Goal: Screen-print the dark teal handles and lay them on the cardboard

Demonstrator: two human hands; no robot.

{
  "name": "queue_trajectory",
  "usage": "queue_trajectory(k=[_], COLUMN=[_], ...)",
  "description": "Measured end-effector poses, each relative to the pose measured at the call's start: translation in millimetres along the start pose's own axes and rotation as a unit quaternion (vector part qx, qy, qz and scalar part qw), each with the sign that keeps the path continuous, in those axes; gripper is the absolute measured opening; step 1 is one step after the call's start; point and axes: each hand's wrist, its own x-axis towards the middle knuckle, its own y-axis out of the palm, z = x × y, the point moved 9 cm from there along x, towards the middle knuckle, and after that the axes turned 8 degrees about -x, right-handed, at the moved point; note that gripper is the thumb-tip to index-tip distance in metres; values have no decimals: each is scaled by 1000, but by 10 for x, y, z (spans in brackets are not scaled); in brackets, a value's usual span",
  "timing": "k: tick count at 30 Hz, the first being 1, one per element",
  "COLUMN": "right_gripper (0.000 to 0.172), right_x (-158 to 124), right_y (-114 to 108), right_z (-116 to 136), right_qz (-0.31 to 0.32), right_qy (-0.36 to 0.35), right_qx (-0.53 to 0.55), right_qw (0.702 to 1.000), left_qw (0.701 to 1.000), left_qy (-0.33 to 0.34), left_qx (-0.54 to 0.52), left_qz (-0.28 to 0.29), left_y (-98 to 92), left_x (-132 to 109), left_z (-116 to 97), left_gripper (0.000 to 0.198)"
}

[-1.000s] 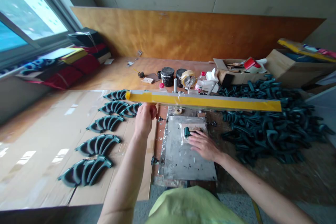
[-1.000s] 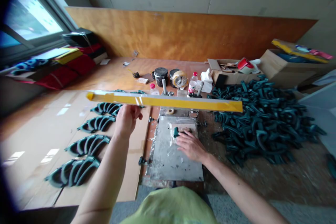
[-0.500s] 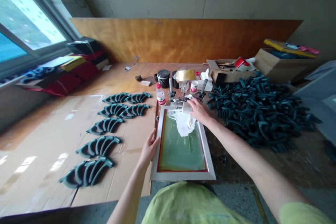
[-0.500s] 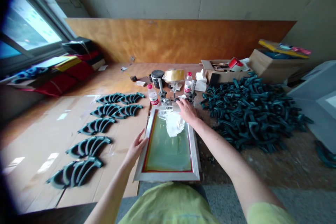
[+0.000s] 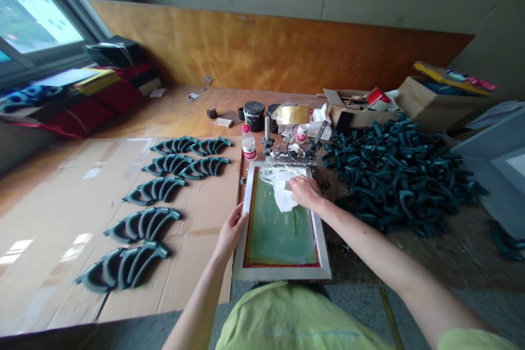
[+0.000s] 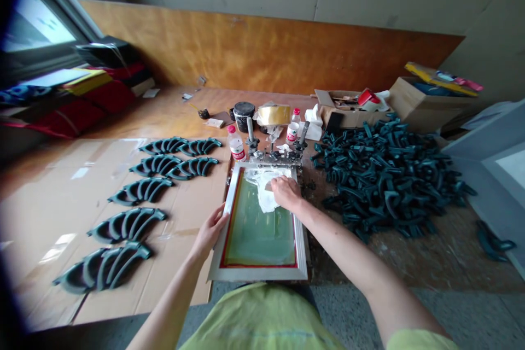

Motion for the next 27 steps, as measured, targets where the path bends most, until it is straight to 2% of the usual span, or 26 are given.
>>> queue_trajectory(k=[4, 7, 9, 11, 15, 18, 21, 24, 27], right_gripper=[21, 21, 19, 19, 22, 24, 23, 23, 50], right_x=[-318, -489, -478, -380, -291, -470, -541, -271, 145], right_y=[-24, -104, -153, -185, -133, -21, -54, -259, -465], right_z=[235, 225, 178, 131, 138, 244, 205, 13, -206], right_qz=[-20, -21, -8, -11, -92, -120, -110, -109, -96], right_qy=[-122, -196, -218, -202, -124, -148, -170, -120, -37], right_qx=[-36, -27, -11, 6, -3, 2, 35, 73, 87], right_qw=[992, 980, 976, 979, 988, 982, 979, 984, 991], left_qw=[1000, 1000, 1000, 1000, 1000, 999, 999, 999, 999], left_qy=[2, 4, 10, 13, 11, 7, 4, -6, -23], left_qx=[-2, -3, -1, -2, 6, 9, 8, -8, -28], left_qz=[-2, -5, -12, -15, -23, -37, -40, -31, -15], left_y=[-2, 3, 0, 8, 18, 2, 8, 45, 77], left_x=[-8, -21, -27, -32, -58, -82, -98, -144, -247], left_z=[3, -1, -15, -37, -93, -118, -136, -218, -431], left_gripper=[77, 77, 77, 78, 78, 79, 79, 81, 87])
